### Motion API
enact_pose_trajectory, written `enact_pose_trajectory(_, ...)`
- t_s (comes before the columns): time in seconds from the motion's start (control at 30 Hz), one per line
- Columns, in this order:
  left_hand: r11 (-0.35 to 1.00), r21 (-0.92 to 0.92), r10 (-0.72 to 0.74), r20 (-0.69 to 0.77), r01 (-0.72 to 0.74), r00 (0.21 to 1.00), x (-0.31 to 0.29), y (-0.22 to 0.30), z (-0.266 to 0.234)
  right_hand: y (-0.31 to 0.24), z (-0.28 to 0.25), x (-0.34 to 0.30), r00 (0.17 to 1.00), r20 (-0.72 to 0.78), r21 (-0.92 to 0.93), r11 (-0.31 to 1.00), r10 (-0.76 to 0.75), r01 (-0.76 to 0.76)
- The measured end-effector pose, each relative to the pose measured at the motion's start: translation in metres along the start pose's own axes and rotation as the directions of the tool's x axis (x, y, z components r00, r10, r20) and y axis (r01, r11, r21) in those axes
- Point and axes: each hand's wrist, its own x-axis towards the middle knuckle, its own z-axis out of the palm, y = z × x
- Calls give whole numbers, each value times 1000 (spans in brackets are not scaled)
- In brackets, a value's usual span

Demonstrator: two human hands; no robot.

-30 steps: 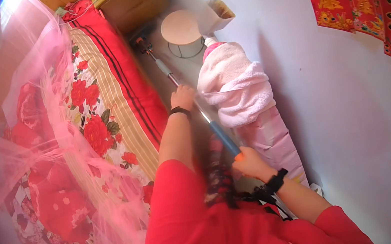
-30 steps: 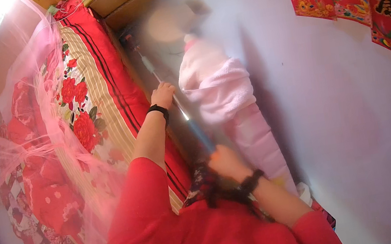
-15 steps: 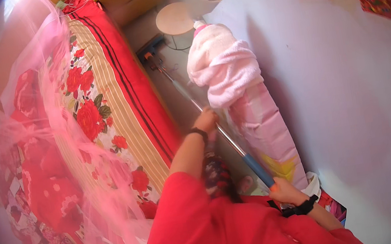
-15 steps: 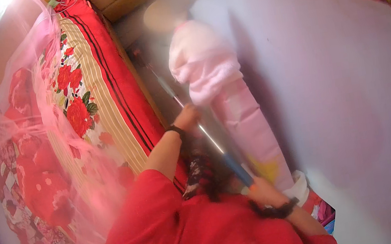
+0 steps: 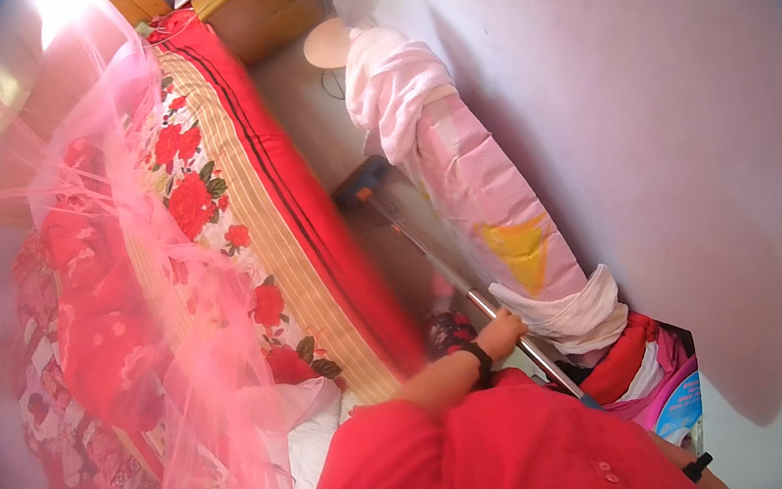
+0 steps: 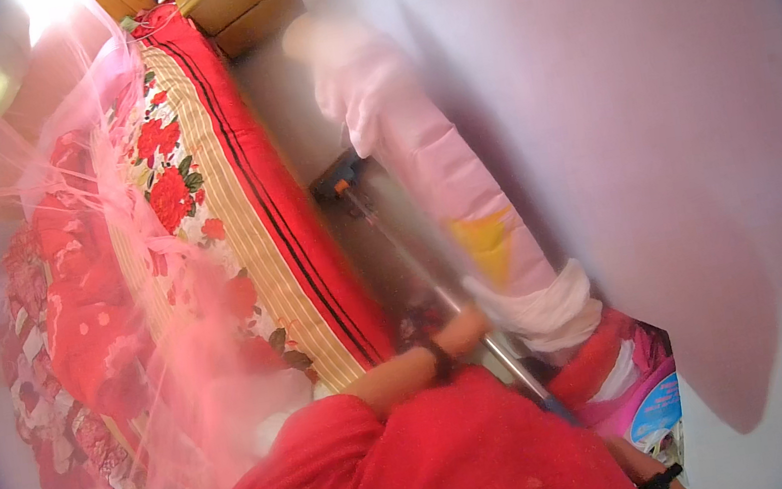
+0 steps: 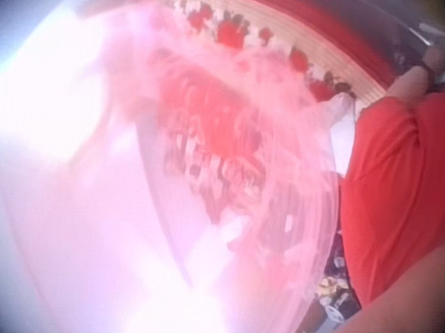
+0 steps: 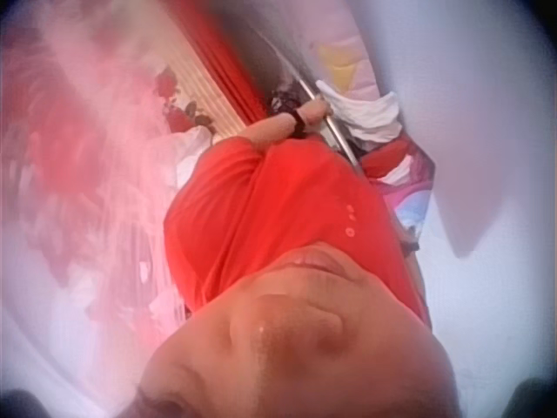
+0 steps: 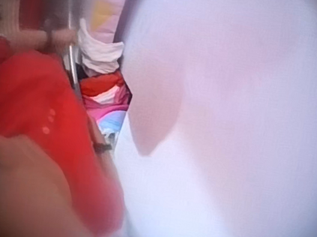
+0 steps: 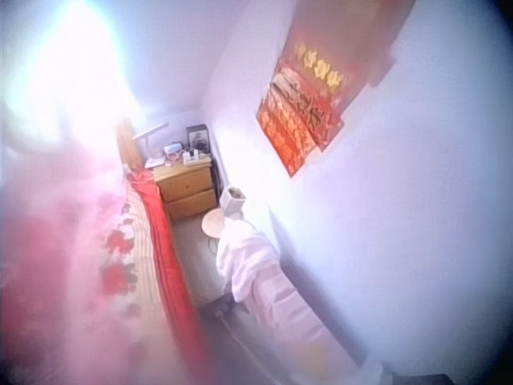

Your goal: The person mops the floor in several rooms using a squeegee-style mop, starting in a bedroom and moving through a hallway into a bathroom.

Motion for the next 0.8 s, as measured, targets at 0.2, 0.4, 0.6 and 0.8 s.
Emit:
enact_pose_trajectory(0.2,986,-11,-169,-28,169,985,0,-18,-27,-11,8,17,996,-44,206,975,-73,80)
enact_pose_trajectory(0.4,956,-41,-292,-96,290,951,21,-85,-71,-41,-1,76,962,-178,19,976,-208,215)
enact_pose_trajectory(0.6,945,170,-250,-179,280,952,12,-147,-109,-103,4,76,985,-95,351,922,-141,166)
enact_pose_trajectory(0.8,957,197,-220,15,213,975,4,-87,-43,5,59,56,977,-159,191,966,-143,172)
